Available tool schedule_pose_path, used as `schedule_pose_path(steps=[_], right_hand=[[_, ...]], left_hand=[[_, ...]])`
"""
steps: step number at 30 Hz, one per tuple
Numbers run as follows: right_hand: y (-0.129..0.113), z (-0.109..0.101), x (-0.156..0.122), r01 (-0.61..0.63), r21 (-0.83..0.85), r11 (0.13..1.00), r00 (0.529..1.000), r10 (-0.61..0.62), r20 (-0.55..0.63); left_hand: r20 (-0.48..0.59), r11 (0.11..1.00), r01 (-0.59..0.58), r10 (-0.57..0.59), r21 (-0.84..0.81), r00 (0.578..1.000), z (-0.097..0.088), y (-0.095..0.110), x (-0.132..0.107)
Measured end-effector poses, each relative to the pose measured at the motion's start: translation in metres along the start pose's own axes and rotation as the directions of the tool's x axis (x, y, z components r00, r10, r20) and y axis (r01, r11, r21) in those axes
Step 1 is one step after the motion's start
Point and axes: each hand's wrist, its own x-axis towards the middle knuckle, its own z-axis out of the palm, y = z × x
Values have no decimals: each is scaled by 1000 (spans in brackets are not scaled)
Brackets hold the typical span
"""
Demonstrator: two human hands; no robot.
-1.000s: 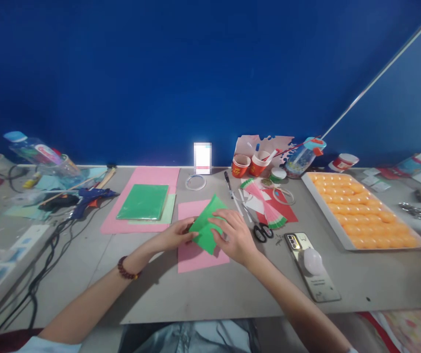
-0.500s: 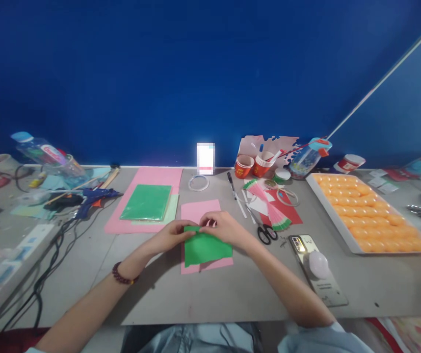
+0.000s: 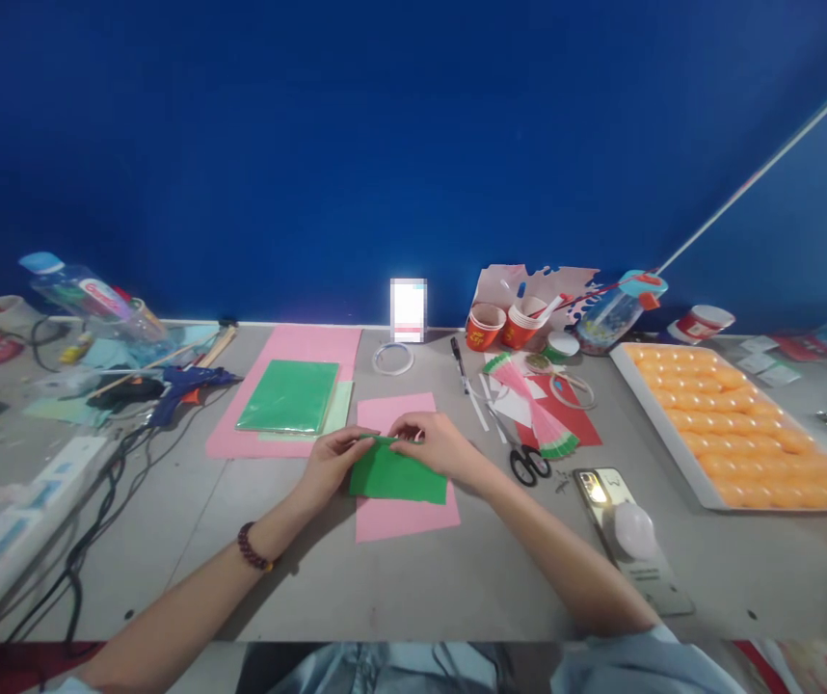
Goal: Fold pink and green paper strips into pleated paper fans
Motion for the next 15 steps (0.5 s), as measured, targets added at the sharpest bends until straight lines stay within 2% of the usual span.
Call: schedule_pose_path(steps=[7, 15], right_hand=[[8, 10, 2, 5, 52, 999, 999, -2, -45], [15, 14, 4, -9, 62, 998, 998, 13, -65]], left_hand=[[-17, 1000, -25, 25, 5, 1000, 0, -4, 0], [-54, 991, -84, 90, 102, 994, 0, -2, -1]])
